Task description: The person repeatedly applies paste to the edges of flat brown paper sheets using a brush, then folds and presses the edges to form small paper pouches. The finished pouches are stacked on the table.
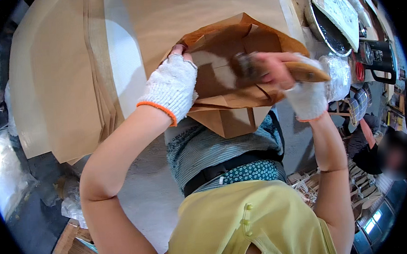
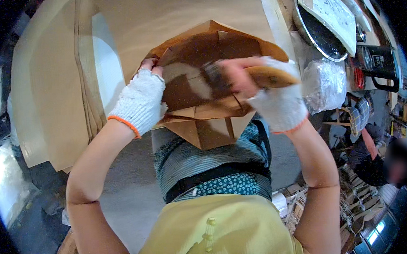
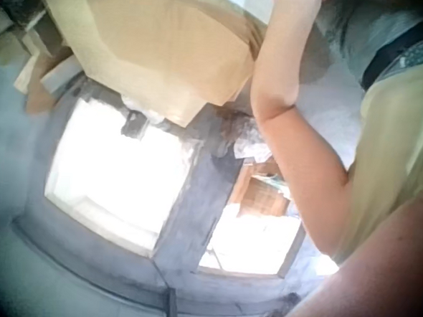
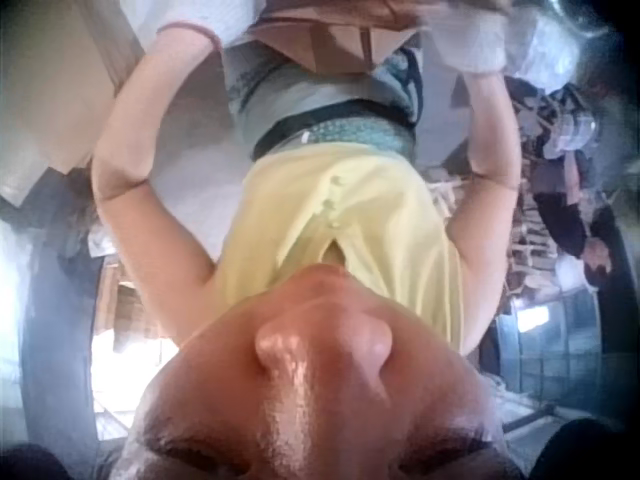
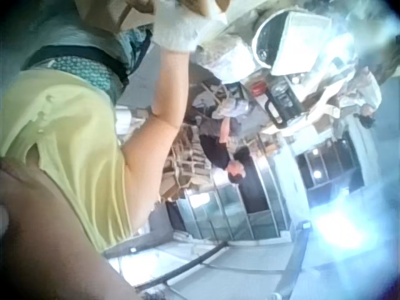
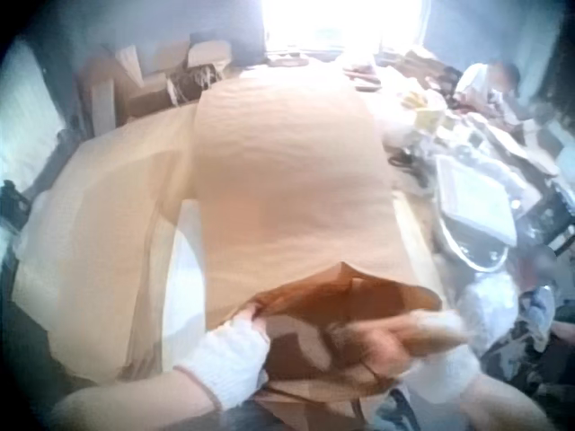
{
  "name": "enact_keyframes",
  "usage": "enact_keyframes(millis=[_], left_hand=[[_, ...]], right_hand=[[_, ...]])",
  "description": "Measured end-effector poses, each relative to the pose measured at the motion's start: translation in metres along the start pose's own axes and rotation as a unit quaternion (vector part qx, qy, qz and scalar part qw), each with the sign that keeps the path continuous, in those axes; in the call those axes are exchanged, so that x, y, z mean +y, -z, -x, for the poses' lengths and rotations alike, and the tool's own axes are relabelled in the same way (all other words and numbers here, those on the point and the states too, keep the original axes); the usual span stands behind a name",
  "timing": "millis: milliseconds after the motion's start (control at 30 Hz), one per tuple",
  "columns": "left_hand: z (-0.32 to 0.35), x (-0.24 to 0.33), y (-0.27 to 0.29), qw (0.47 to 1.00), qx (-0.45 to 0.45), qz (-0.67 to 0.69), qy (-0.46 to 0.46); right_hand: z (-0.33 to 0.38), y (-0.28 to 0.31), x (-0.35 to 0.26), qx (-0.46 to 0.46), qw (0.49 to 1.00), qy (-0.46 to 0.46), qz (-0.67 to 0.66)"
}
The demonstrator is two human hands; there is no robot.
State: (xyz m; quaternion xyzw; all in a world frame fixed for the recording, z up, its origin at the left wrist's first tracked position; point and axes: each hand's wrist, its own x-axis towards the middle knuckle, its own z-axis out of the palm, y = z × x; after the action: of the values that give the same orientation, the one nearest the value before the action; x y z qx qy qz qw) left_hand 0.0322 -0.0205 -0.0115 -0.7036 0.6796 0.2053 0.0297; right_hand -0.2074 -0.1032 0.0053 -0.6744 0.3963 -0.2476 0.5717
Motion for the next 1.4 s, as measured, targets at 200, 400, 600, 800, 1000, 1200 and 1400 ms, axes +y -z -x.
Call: enact_keyframes(millis=[200,400,600,800,1000,1200,1400], left_hand=[[-0.006,0.002,0.000,0.999,-0.010,0.032,0.015],[-0.006,-0.005,0.015,0.988,-0.092,0.000,-0.125],[-0.018,0.001,0.035,0.988,-0.146,0.028,-0.031],[-0.047,0.021,0.033,0.989,-0.098,-0.010,-0.109],[-0.086,0.013,0.014,0.993,-0.120,-0.018,-0.014],[-0.088,0.005,0.001,0.999,-0.050,-0.007,0.013],[-0.088,0.008,-0.004,0.998,-0.048,-0.036,0.018]], right_hand=[[0.015,0.036,0.014,0.104,0.950,0.010,0.295],[-0.017,0.063,-0.022,0.056,0.995,0.019,0.086],[-0.035,0.001,0.016,-0.096,0.977,0.122,0.149],[-0.010,0.040,0.023,0.026,0.997,0.055,0.041],[0.003,-0.017,0.013,0.097,0.994,-0.051,-0.011],[0.000,-0.035,0.018,0.043,0.939,0.119,0.319],[0.024,0.005,0.019,0.084,0.881,0.028,0.465]])
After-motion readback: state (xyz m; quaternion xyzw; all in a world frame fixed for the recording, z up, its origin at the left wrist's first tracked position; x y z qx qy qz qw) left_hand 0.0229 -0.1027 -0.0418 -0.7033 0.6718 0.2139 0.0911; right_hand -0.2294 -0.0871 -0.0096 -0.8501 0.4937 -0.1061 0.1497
